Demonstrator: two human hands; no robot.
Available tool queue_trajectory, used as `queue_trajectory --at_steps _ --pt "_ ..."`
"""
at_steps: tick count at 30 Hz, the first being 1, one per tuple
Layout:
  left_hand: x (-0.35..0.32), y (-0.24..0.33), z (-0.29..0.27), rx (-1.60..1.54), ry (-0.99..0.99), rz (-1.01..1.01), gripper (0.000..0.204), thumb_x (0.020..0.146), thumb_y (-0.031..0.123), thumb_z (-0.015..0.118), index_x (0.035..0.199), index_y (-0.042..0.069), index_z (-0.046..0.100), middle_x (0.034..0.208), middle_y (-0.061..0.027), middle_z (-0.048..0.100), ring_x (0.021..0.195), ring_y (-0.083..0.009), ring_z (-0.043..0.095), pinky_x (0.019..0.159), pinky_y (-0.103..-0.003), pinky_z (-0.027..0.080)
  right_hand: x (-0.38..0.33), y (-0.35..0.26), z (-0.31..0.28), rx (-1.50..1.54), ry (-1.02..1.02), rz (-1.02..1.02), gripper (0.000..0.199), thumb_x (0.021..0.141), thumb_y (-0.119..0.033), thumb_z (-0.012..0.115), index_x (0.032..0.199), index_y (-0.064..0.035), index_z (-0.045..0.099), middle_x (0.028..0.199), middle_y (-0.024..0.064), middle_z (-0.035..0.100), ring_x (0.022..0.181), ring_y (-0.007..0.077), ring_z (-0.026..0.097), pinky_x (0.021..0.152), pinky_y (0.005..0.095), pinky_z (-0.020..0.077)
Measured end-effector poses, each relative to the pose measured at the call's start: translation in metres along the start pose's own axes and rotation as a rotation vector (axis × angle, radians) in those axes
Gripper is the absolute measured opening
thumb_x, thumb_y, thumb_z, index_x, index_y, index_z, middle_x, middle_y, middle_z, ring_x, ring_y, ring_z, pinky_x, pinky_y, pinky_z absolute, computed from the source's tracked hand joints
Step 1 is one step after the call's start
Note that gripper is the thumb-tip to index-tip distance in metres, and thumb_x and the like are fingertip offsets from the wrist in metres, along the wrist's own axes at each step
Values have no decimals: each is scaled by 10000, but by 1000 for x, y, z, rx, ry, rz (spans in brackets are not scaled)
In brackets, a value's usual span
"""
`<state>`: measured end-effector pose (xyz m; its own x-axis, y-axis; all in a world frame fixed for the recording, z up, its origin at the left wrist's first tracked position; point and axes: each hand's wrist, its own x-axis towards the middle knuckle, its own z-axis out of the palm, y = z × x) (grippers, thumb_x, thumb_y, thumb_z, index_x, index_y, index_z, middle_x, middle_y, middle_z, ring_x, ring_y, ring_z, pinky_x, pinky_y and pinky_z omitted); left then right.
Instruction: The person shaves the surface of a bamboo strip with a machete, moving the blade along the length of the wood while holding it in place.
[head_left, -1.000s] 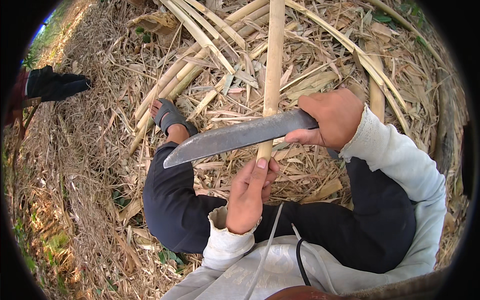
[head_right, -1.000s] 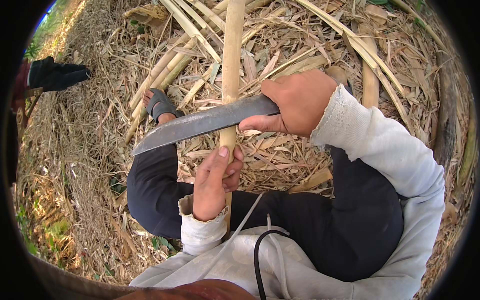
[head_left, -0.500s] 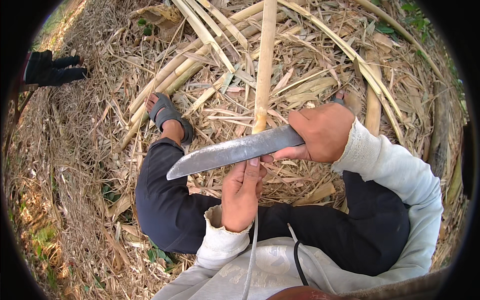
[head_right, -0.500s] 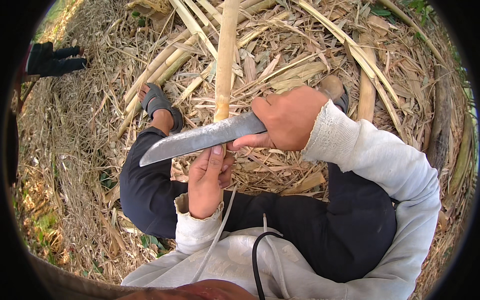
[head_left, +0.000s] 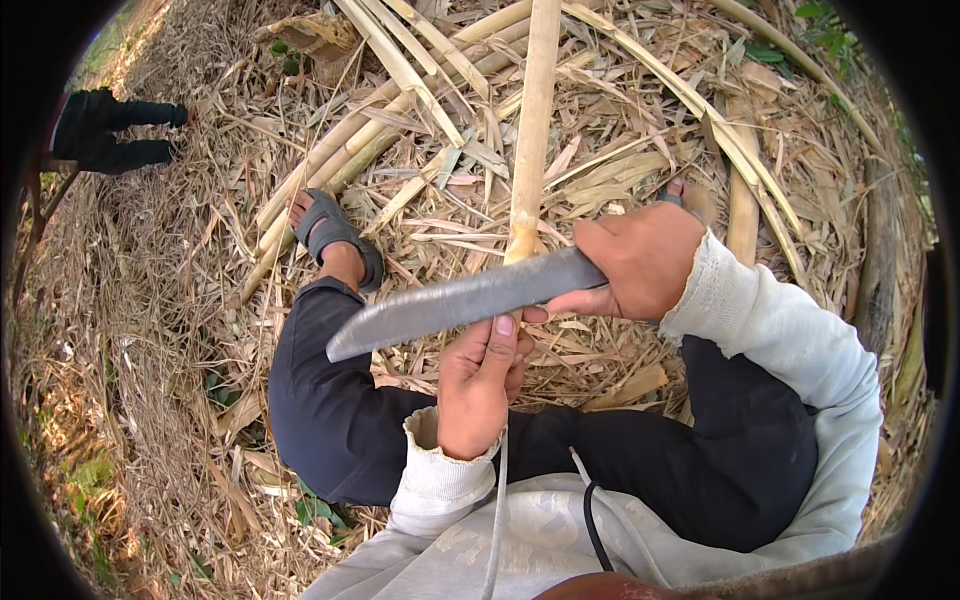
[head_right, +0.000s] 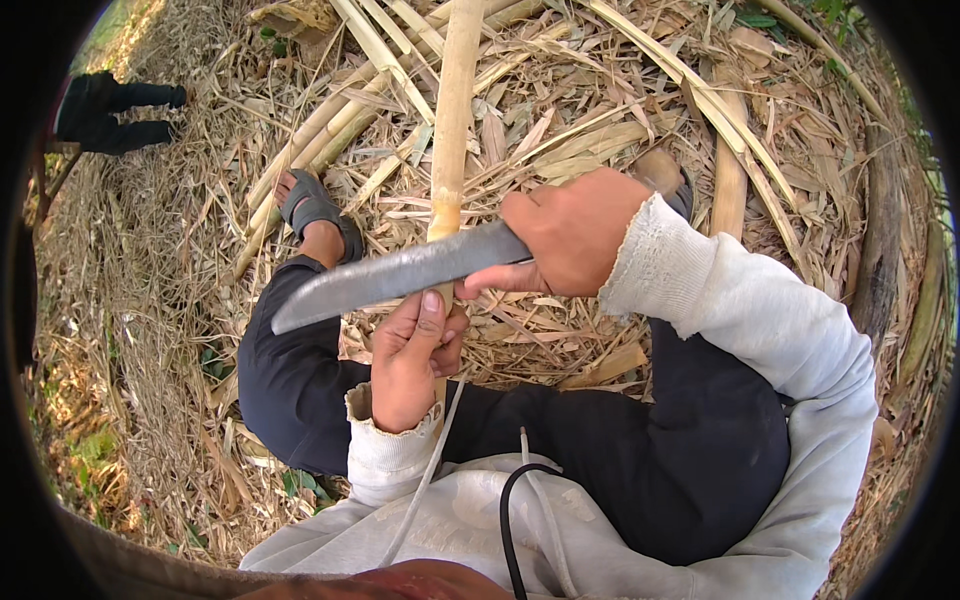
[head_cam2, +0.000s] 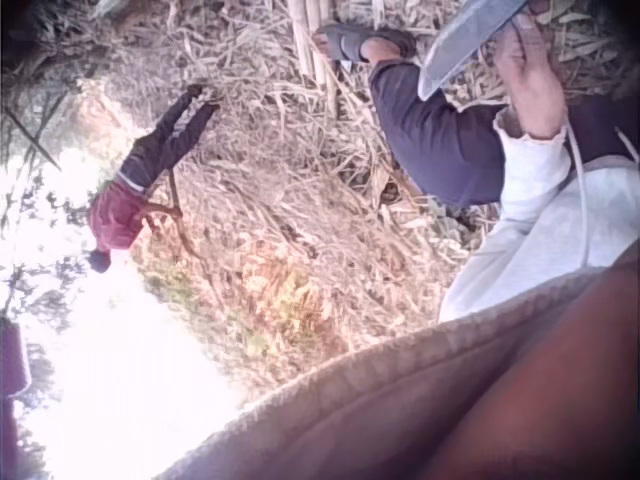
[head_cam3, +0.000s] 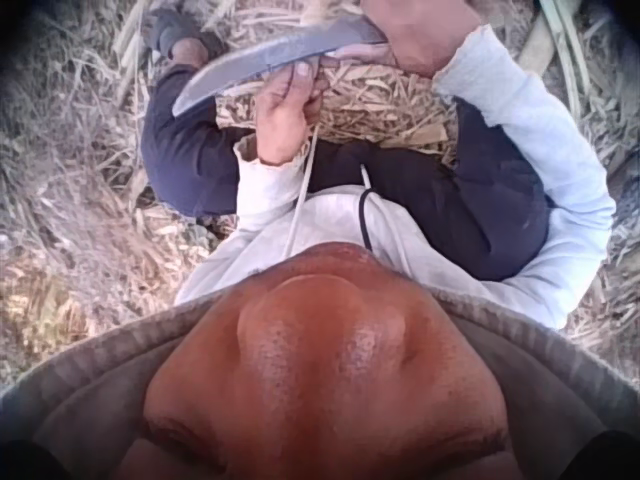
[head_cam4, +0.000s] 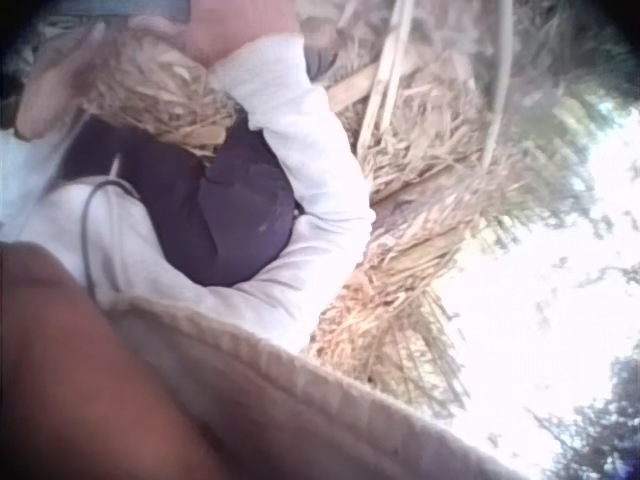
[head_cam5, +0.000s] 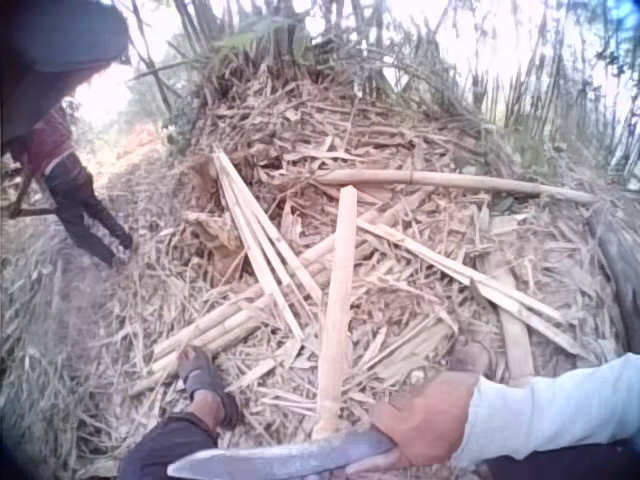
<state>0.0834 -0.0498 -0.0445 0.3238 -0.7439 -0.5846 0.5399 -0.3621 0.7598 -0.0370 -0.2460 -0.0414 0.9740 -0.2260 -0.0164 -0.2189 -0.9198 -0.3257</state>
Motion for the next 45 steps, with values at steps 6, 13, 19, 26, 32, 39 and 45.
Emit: queue_trajectory --at_steps 6,13,19,26,32,39,45 --pt "2 1 1 46 -28 -18 358 1043 309 409 1117 -1 572 699 43 374 507 -15 264 459 -183 218 4 17 1 120 31 239 566 899 -598 512 816 -39 545 622 150 587 589 372 620 532 442 496" --pt "3 -2 -1 37 -20 1 357 1043 314 408 1106 5 575 688 54 381 511 -10 264 453 -181 215 7 21 -1 104 21 291 663 896 -663 451 795 -23 592 623 166 617 603 345 654 567 441 528" --pt "4 -2 -2 32 -8 5 355 1042 317 413 1080 14 593 674 68 393 521 -9 288 460 -181 217 8 13 -7 18 22 95 645 907 -639 455 797 -20 596 616 172 610 553 364 625 556 441 517" --pt "1 -1 0 41 -13 -6 359 1046 320 398 1091 12 577 689 55 381 502 -10 269 456 -177 214 4 11 -6 46 69 98 614 896 -610 508 762 -14 574 600 182 598 563 379 622 542 451 507" --pt "1 -1 2 29 -40 -15 367 1050 322 382 1117 9 562 704 50 379 495 -10 267 458 -172 220 5 17 9 179 157 226 628 867 -647 527 779 -27 560 584 156 595 542 358 633 506 431 516" --pt "7 -3 -1 75 25 0 354 1049 306 390 1124 8 566 719 44 395 509 -13 277 462 -177 233 6 11 10 80 -33 177 658 869 -672 494 762 -26 564 565 157 592 539 346 637 507 426 519" --pt "2 0 1 53 55 14 332 1045 283 409 1106 18 599 696 55 435 509 -2 277 452 -187 213 4 0 5 55 -25 77 573 875 -601 545 813 -32 560 630 158 607 576 363 627 545 448 508"
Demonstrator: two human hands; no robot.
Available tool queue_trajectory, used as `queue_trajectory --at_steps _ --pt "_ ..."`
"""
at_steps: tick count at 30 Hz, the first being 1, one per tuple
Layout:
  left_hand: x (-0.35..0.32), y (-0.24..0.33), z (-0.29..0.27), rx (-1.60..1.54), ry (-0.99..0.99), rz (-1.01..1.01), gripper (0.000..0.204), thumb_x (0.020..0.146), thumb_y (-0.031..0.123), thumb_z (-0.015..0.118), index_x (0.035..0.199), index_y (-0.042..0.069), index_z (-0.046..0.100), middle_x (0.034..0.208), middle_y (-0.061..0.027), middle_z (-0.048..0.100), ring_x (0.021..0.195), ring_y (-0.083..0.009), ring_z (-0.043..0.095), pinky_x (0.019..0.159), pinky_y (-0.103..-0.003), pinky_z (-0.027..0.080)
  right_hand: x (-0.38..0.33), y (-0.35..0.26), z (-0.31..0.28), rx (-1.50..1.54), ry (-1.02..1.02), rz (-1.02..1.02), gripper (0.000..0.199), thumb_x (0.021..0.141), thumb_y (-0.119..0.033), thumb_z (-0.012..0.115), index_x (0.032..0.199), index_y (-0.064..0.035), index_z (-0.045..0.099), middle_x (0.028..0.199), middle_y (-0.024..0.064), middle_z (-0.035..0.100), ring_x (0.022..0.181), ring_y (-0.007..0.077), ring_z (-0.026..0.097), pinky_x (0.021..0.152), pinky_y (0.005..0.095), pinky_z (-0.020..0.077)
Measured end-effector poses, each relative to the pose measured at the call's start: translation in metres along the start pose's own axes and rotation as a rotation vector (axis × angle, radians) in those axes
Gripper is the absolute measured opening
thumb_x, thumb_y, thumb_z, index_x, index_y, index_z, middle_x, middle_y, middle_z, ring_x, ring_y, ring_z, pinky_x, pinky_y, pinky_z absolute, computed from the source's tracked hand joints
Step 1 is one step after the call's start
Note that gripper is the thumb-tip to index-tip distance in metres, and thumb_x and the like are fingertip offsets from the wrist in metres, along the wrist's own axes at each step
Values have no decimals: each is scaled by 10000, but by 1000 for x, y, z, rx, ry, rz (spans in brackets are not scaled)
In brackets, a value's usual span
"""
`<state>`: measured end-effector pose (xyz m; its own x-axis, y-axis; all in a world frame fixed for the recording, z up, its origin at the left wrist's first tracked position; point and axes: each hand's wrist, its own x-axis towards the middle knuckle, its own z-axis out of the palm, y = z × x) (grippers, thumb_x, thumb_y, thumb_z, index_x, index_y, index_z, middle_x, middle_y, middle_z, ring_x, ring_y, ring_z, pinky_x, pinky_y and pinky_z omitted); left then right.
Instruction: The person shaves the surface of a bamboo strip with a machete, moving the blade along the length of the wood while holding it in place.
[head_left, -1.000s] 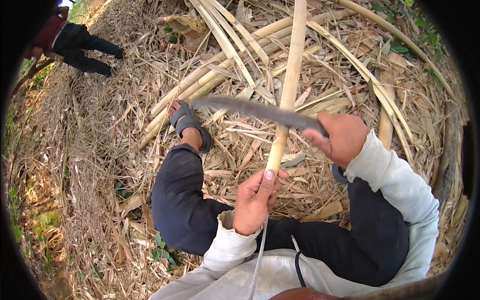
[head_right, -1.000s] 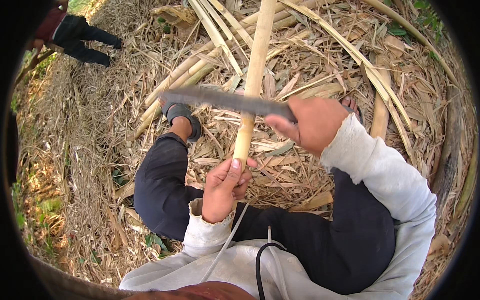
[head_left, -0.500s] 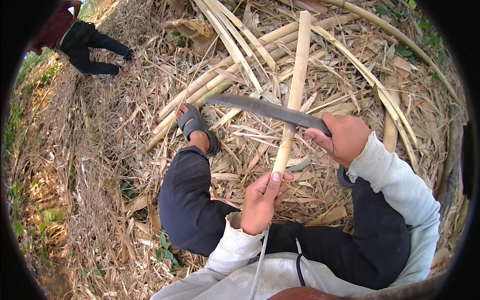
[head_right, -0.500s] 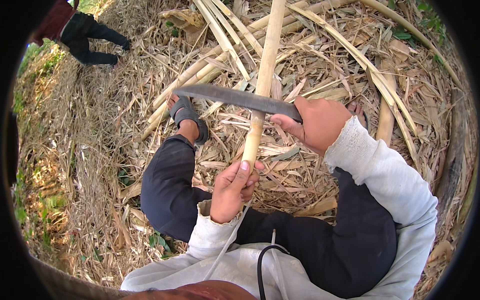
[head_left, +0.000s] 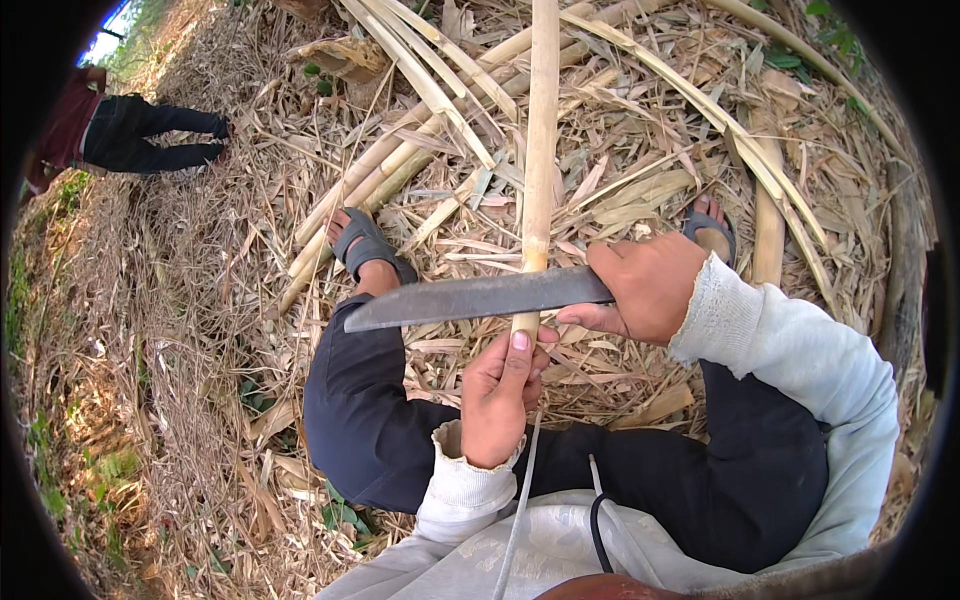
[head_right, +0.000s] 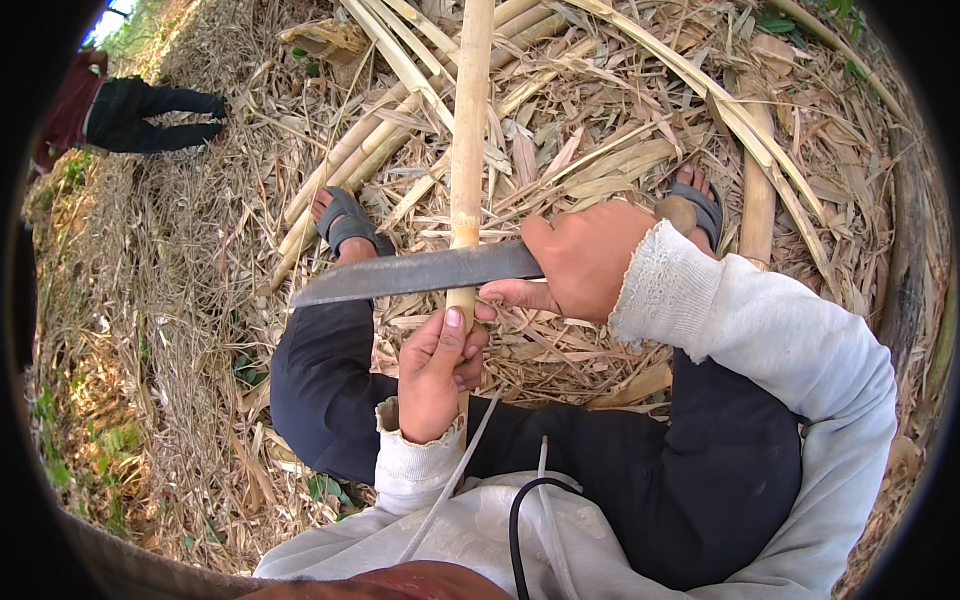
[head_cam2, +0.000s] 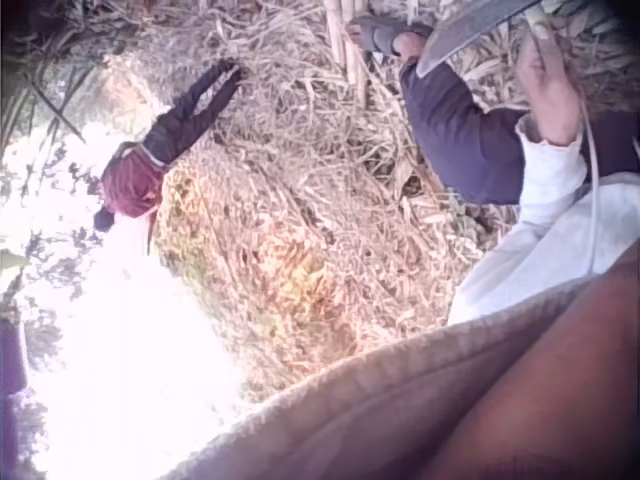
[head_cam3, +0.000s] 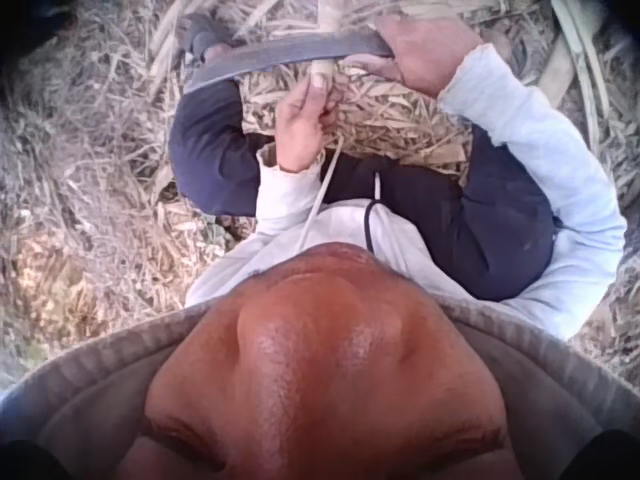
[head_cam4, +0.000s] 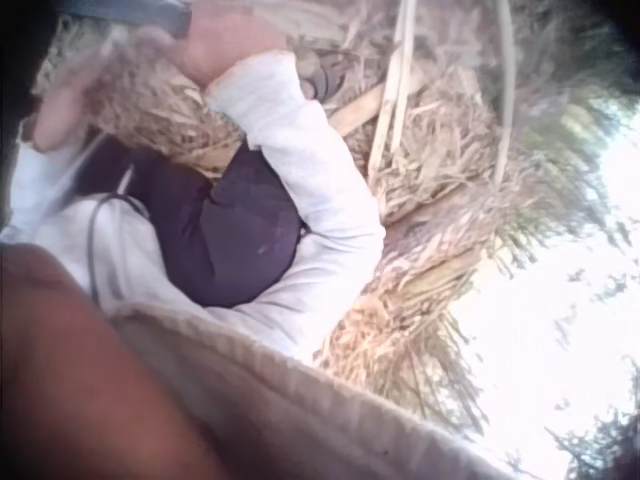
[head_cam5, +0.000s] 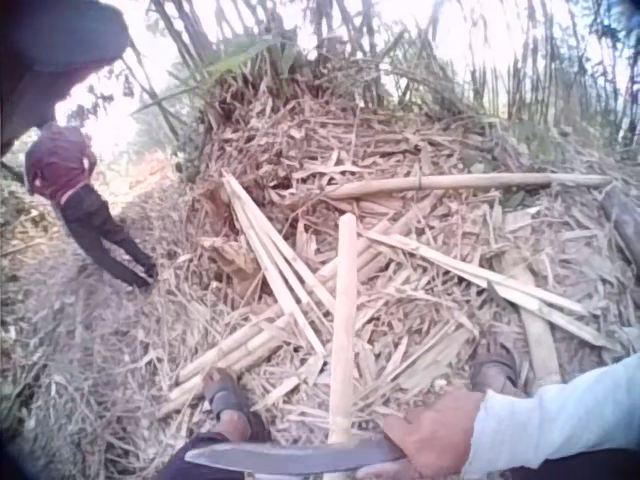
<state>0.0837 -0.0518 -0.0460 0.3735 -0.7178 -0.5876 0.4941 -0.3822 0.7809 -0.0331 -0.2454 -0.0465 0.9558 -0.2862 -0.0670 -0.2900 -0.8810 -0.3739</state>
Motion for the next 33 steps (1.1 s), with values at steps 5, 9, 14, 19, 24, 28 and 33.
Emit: queue_trajectory --at_steps 5,9,14,19,24,28,33 --pt "5 -5 -2 -20 -6 -17 326 1043 277 416 1098 11 596 695 60 424 509 3 275 447 -183 208 4 21 1 118 112 284 670 895 -662 454 765 -17 580 555 163 591 571 377 639 539 444 528" --pt "0 -3 4 -43 -4 -38 324 1044 275 416 1092 10 597 684 66 412 510 5 268 448 -181 203 -12 8 -4 -50 -1 -21 654 910 -646 446 781 -25 603 559 155 594 557 352 638 537 450 519" --pt "7 -6 5 -32 -28 -38 329 1045 281 410 1071 13 599 670 70 408 512 2 266 449 -184 206 -7 25 -2 45 29 243 628 899 -645 467 781 -41 589 583 154 607 540 340 638 512 450 513" --pt "4 -4 5 -17 3 -51 334 1042 288 418 1070 11 602 662 69 405 504 0 261 443 -182 207 -11 23 -1 -38 37 64 609 888 -643 492 803 -47 579 597 164 608 530 338 632 507 449 510" --pt "6 -1 6 -140 -47 -86 331 1040 276 424 1114 5 598 666 49 410 503 -4 277 434 -179 197 -23 25 7 32 -70 73 618 851 -659 537 815 -42 568 635 164 616 547 324 640 505 424 510" --pt "0 2 3 -169 -33 -104 320 1037 270 431 1112 8 598 667 24 432 492 -11 281 427 -180 199 -13 30 2 -96 118 -98 608 875 -636 525 799 -33 550 635 172 604 566 349 631 527 432 509" --pt "0 6 1 -155 -118 -112 333 1038 279 410 1111 -7 563 645 -6 419 455 -20 263 410 -176 203 -21 28 -3 -32 158 175 589 870 -634 531 791 -51 545 640 153 605 560 342 620 533 452 492"
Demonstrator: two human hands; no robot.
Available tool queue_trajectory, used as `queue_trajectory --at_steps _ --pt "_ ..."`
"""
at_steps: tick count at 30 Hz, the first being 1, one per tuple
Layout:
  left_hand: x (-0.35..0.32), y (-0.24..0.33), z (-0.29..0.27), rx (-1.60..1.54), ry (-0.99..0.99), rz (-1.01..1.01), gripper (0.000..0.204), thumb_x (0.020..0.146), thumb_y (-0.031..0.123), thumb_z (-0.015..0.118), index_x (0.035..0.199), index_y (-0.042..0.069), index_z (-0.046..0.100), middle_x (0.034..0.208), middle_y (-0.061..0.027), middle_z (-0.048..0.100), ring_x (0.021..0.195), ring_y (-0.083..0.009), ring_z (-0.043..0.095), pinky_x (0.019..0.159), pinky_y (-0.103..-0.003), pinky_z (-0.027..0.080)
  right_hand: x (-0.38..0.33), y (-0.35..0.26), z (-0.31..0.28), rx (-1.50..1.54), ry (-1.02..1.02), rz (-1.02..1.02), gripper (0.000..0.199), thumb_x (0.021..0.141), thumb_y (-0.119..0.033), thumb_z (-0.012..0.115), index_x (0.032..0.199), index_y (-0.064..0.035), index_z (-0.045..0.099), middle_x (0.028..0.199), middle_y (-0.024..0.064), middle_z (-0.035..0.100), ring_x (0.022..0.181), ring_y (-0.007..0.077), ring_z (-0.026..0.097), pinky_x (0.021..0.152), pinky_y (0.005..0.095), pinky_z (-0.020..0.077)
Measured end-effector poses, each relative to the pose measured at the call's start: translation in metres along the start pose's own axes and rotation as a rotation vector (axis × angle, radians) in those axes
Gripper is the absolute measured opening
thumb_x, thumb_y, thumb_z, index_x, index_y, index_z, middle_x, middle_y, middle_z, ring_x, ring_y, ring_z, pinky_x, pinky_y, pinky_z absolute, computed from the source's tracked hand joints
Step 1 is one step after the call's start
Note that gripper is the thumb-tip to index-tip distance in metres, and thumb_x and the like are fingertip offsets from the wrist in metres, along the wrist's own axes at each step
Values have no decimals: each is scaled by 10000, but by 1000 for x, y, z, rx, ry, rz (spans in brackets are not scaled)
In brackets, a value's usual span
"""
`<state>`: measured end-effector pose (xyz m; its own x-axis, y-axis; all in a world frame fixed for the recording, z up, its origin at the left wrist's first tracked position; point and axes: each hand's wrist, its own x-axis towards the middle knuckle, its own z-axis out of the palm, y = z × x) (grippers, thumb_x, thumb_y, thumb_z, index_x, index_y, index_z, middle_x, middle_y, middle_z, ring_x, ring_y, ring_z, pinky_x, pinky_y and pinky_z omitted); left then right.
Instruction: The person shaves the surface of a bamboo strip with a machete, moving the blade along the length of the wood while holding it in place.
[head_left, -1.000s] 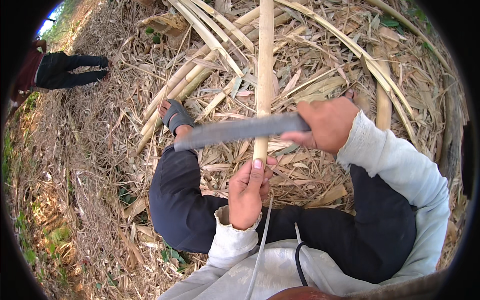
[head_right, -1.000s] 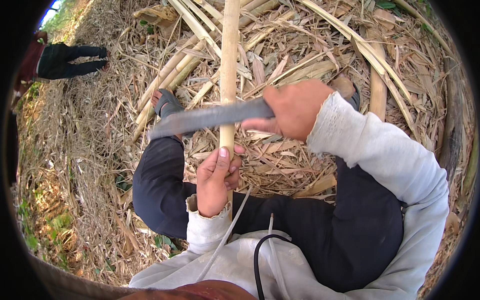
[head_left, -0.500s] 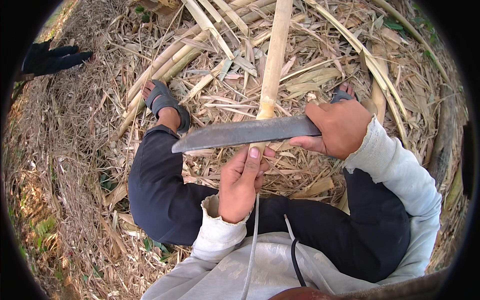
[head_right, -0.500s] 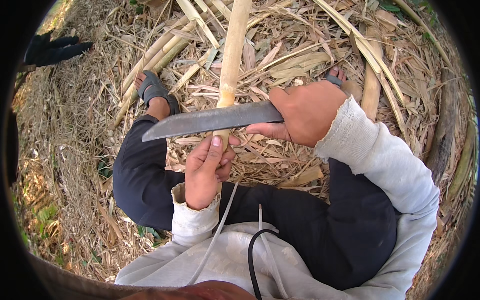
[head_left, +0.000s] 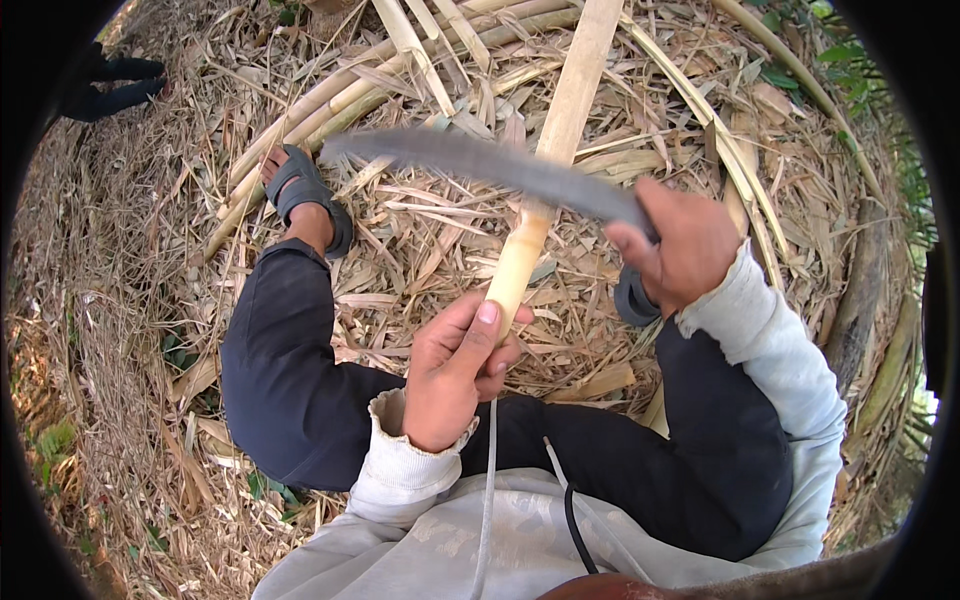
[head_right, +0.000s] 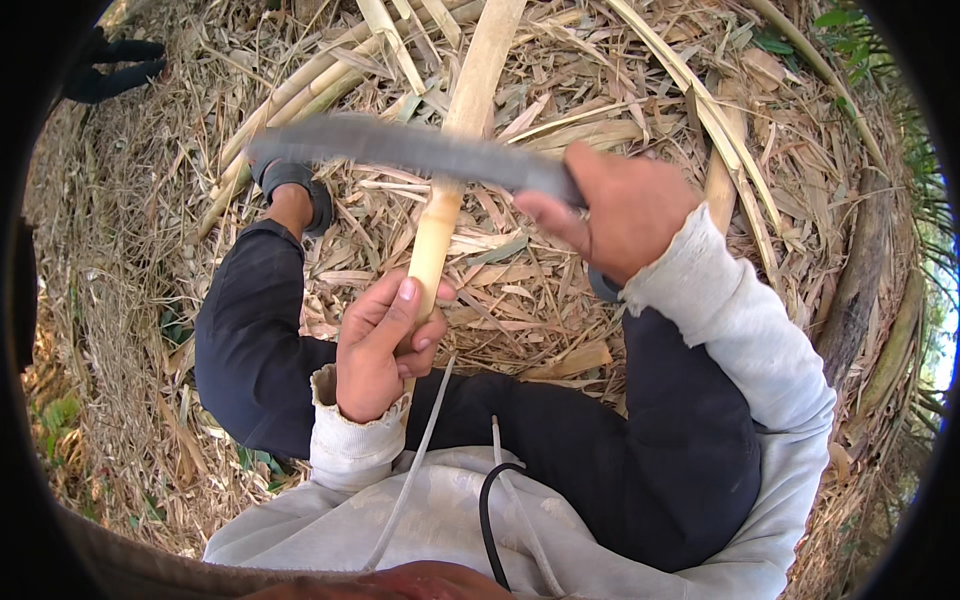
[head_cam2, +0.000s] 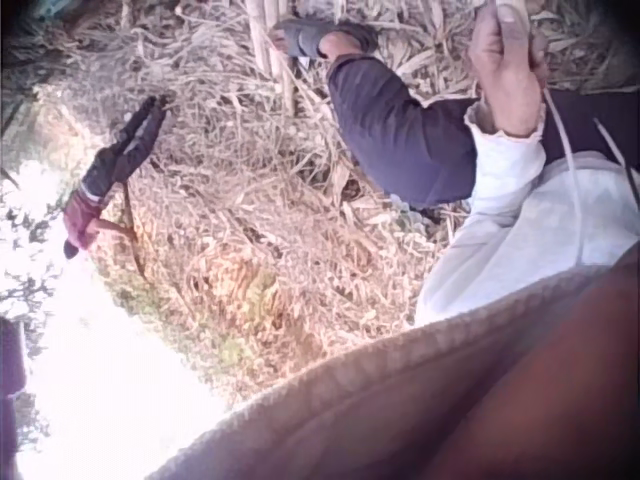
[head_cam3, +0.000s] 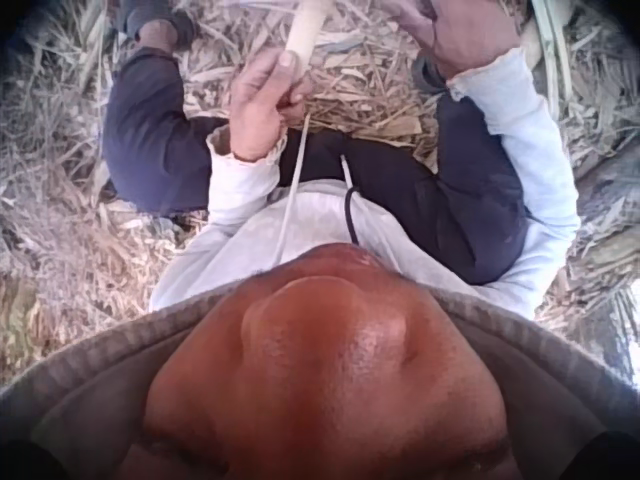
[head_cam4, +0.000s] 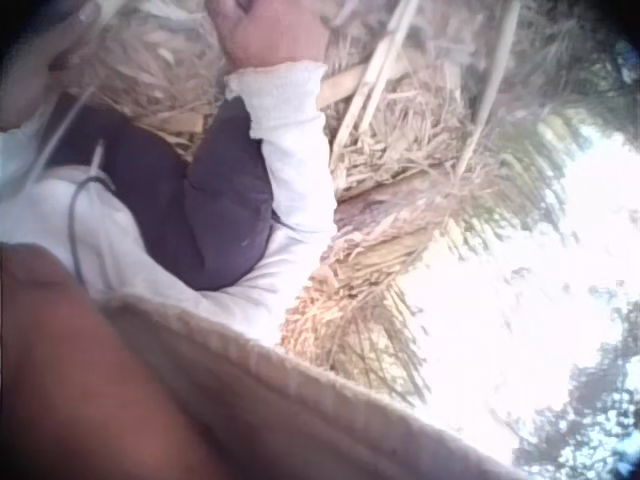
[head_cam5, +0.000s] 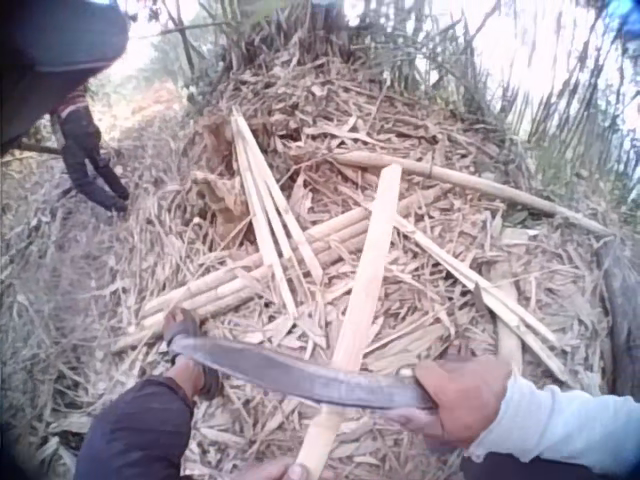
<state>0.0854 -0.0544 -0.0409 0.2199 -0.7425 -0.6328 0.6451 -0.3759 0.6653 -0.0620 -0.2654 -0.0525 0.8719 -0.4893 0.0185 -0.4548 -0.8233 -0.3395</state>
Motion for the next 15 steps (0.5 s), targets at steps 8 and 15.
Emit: queue_trajectory --at_steps 8,15 --pt "2 -1 -7 -87 -91 -42 338 1027 316 423 989 10 560 637 -18 483 494 -79 450 439 -195 323 6 13 4 97 -2 -28 586 888 -636 500 818 -55 541 621 140 570 562 322 612 535 436 493" --pt "-1 -11 -9 36 -23 52 358 1023 303 402 1083 -8 567 724 -55 568 601 -126 535 477 -237 405 8 -10 10 10 -60 -453 630 758 -659 610 870 -45 528 718 101 518 613 319 564 568 404 452"
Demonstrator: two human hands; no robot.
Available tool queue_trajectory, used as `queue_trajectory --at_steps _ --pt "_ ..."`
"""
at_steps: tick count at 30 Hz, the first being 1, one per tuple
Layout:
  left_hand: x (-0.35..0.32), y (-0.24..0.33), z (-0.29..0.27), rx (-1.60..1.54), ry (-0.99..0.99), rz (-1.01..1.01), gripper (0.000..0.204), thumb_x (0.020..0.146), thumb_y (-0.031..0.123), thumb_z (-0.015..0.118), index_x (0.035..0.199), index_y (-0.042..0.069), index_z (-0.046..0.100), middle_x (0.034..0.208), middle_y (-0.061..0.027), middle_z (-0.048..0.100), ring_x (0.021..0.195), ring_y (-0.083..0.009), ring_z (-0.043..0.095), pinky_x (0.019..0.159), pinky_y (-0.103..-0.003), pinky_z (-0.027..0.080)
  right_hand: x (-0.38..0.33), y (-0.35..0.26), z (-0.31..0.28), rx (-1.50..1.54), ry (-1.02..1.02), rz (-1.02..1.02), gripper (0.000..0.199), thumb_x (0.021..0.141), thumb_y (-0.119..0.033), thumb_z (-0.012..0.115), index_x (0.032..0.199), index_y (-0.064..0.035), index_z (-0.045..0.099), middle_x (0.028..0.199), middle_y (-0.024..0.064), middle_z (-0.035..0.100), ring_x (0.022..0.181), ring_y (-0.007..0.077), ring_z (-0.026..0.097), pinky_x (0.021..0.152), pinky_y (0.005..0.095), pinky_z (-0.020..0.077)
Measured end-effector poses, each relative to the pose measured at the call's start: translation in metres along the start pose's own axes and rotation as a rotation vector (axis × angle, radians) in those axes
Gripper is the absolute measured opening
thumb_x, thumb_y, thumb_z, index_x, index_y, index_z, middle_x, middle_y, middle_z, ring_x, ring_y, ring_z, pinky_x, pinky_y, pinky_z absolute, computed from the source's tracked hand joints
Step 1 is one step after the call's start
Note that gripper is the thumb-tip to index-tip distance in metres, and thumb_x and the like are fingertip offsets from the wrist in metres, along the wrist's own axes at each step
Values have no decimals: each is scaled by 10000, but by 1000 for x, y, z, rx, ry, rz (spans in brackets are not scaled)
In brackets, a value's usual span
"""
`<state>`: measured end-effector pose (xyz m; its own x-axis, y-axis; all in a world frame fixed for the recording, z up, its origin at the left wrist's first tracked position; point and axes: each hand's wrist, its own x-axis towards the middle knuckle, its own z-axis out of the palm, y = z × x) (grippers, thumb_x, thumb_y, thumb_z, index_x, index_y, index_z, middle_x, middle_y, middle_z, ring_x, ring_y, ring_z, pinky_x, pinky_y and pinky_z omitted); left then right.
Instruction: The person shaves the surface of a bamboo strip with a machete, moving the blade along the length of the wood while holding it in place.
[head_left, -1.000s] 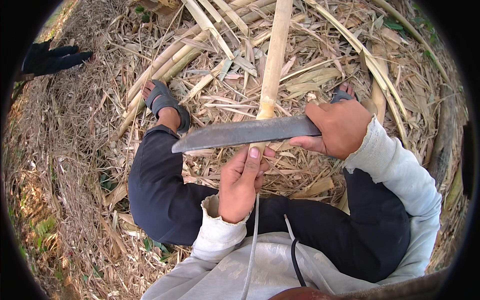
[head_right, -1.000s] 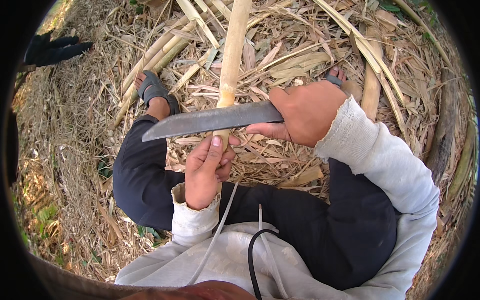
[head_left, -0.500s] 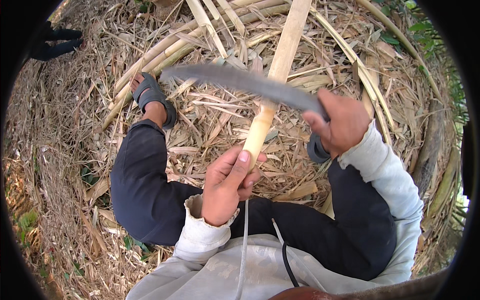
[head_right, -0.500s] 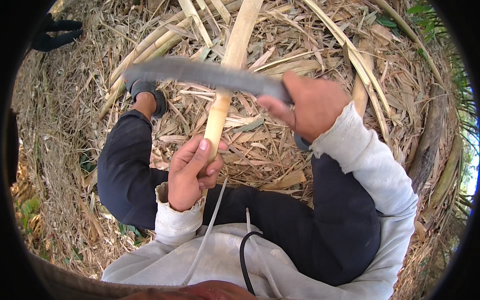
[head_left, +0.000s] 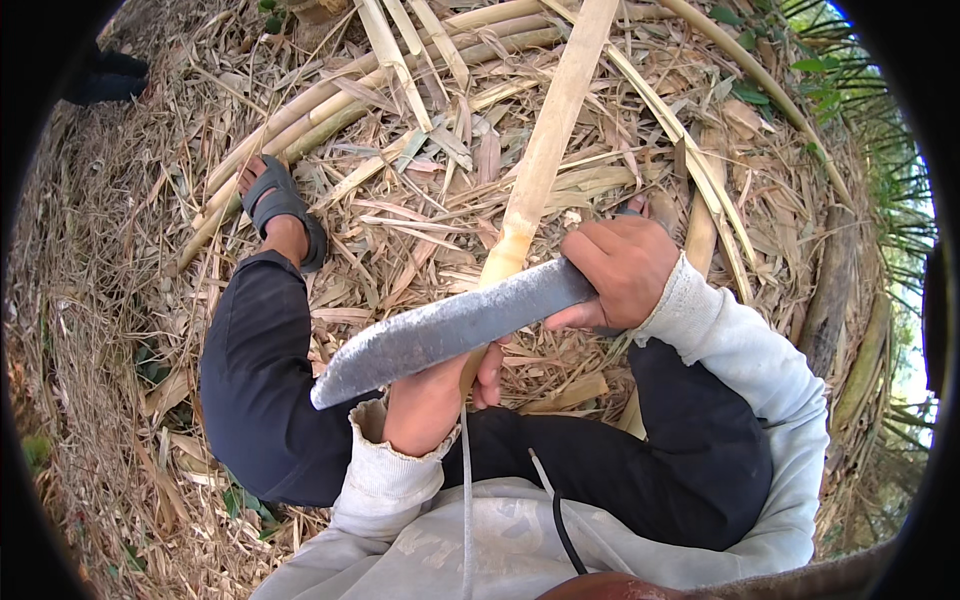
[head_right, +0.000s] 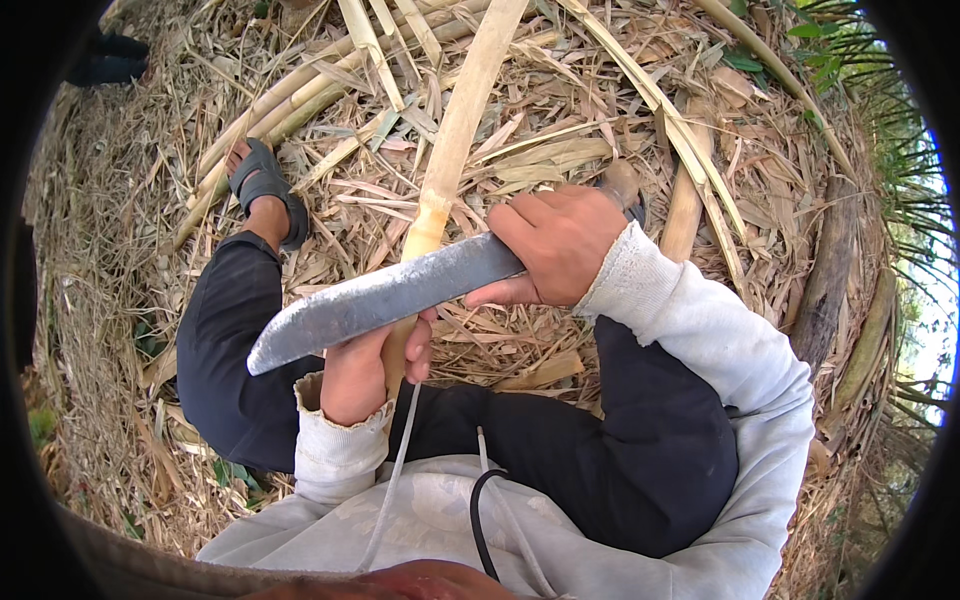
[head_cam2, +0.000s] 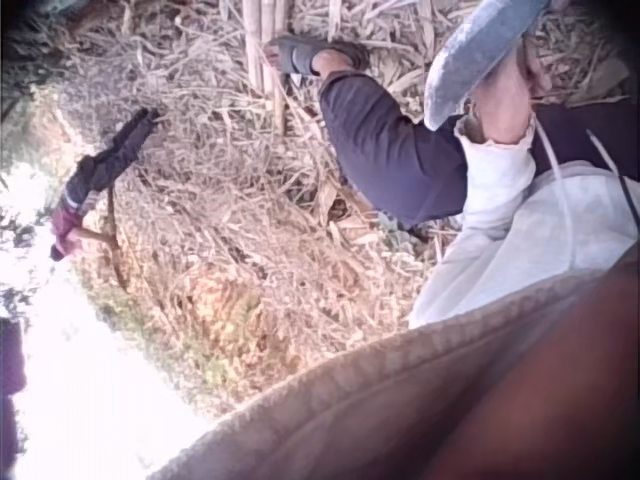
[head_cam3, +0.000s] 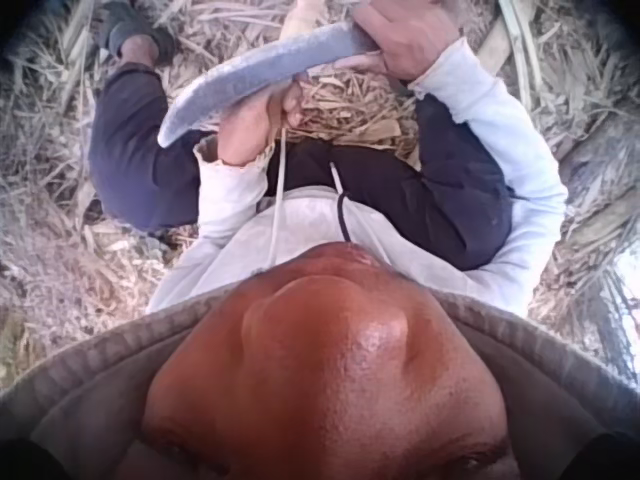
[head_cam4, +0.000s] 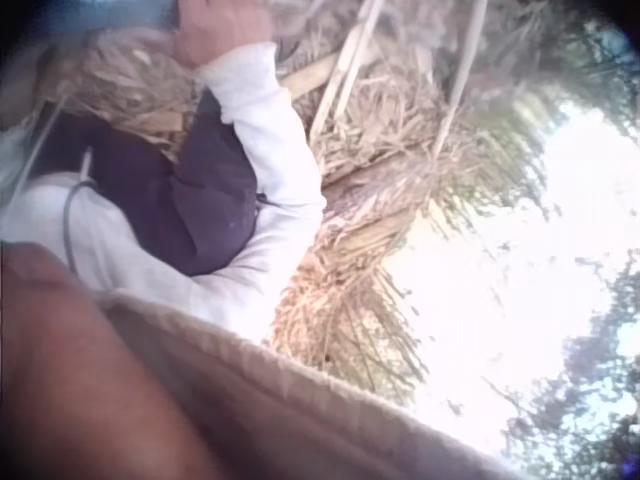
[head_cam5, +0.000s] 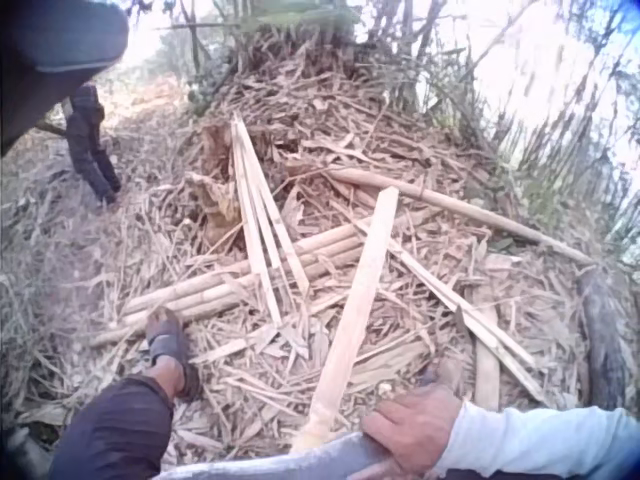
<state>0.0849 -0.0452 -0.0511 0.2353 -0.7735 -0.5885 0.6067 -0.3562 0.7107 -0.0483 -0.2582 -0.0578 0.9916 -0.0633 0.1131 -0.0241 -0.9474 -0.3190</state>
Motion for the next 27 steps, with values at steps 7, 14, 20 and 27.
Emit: queue_trajectory --at_steps 7,14,20,27 --pt "1 10 3 -50 -18 -77 382 1011 384 430 946 27 551 556 35 324 407 -51 237 383 -202 188 6 -3 12 85 88 -50 689 766 -688 568 976 -32 558 770 111 549 644 310 585 593 395 468" --pt "-6 6 -3 -123 -113 -61 387 997 409 448 915 40 533 540 36 319 404 -45 214 375 -218 168 7 6 -2 25 35 -34 717 736 -740 545 868 -35 528 719 117 509 618 325 556 567 413 442" --pt "-1 12 -1 -101 -96 -145 305 1006 324 449 921 42 528 553 42 323 419 -45 238 389 -214 177 4 13 -6 -17 69 -34 660 710 -675 655 878 -48 536 645 87 528 579 297 599 545 389 490" --pt "2 13 -2 -150 -99 -141 408 1027 400 413 847 52 526 518 46 315 379 -42 229 358 -216 189 -16 44 -4 -10 229 401 608 884 -672 458 834 -68 512 580 122 546 542 337 602 496 419 467"
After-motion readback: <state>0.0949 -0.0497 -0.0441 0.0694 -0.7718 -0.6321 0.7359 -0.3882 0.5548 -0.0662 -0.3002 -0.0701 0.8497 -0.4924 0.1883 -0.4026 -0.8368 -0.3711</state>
